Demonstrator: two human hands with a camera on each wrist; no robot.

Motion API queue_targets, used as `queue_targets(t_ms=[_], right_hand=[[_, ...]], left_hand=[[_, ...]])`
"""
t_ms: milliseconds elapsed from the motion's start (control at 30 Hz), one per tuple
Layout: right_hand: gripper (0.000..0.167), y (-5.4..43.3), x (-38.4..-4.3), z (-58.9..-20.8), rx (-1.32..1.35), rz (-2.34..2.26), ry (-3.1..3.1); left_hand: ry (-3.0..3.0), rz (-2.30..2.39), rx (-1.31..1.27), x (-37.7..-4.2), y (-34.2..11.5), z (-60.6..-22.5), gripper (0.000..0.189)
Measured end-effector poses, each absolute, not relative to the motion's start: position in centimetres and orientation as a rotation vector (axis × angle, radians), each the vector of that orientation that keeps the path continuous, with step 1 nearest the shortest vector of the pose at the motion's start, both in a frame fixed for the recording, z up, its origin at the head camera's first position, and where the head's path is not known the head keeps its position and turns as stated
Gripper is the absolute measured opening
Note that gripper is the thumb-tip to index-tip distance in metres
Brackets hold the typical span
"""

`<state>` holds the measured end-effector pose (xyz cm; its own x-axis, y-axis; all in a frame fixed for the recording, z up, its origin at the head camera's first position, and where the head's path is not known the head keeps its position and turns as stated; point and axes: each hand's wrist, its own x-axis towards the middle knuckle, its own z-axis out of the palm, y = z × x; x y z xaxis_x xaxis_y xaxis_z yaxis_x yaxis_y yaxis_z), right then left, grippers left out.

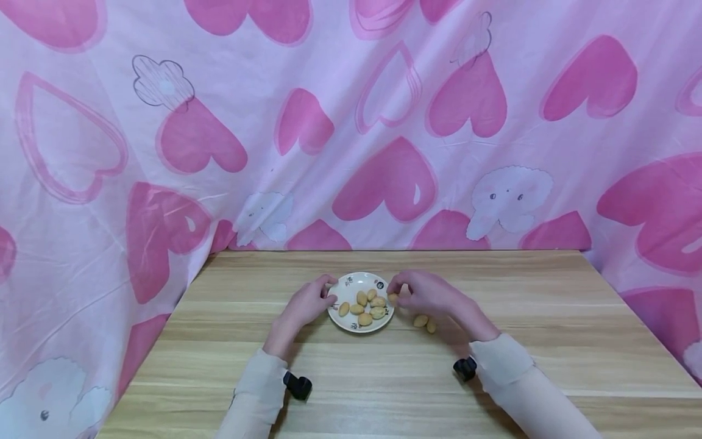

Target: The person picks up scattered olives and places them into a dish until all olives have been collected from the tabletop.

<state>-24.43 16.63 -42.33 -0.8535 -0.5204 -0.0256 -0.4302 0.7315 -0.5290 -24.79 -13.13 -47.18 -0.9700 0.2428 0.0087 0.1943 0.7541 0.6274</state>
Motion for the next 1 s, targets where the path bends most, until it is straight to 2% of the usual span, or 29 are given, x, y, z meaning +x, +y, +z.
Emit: queue_targets(t_ms=[633,1000], right_hand=[[0.02,14.7,-26.4,-42.6,-0.935,-0.753,2.762],[0.018,13.8,-27.7,-42.7,-0.914,-0.715,2.77]], left_hand=[[2.853,1.037,0.34,-24.8,-13.2,-47.3,0.035],[2.863,1.029,0.356,-24.8,-13.2,-47.2,0.035]])
